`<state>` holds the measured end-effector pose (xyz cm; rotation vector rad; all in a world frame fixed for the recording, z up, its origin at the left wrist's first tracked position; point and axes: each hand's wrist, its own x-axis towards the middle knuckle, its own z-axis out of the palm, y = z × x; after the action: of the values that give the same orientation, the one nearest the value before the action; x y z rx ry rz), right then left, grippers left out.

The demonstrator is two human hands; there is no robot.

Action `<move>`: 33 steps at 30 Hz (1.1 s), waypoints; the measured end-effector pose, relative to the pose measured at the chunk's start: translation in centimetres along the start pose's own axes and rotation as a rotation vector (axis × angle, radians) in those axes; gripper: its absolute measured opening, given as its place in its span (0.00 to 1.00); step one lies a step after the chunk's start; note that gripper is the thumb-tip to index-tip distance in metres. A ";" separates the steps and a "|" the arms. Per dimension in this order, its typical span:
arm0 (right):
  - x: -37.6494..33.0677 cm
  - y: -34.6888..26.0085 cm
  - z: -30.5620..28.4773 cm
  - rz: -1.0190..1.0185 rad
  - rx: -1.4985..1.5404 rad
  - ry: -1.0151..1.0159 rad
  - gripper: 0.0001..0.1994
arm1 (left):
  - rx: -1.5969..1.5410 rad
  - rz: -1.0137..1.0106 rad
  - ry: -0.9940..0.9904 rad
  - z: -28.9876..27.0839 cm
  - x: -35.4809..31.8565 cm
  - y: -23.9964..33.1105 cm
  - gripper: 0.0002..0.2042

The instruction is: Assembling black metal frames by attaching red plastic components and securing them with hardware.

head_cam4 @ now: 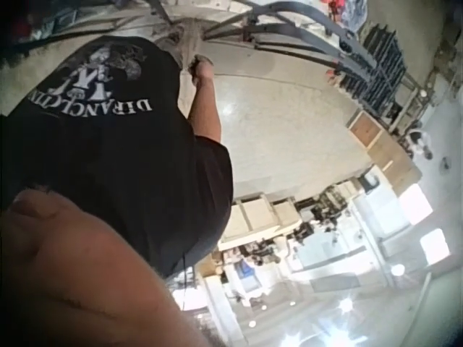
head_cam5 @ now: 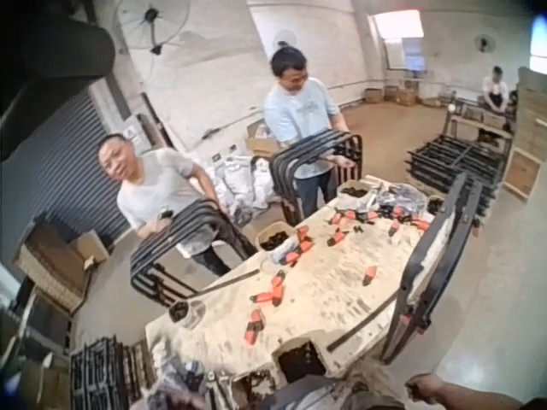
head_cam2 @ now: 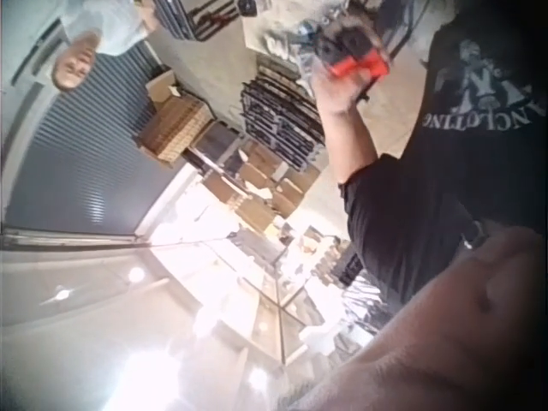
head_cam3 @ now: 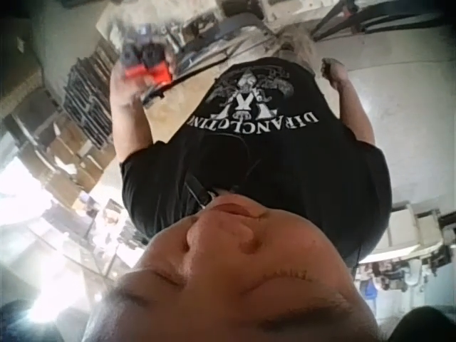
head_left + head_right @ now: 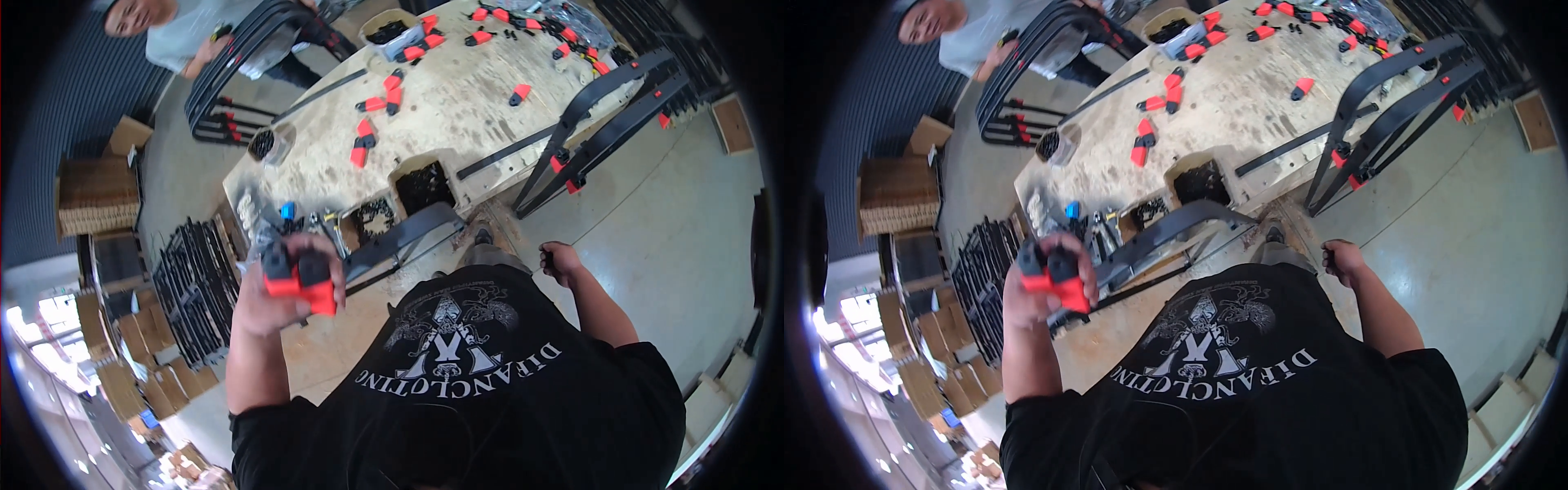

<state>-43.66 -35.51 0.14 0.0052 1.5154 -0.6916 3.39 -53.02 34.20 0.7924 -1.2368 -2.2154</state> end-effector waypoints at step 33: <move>-9.1 3.8 8.5 -0.260 0.001 -0.286 0.13 | -0.326 -0.150 0.756 -4.6 -3.3 -25.9 0.07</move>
<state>-33.56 -32.22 7.66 -0.2833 1.2514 -0.8608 5.61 -41.26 10.59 1.4267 -0.4502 -1.8511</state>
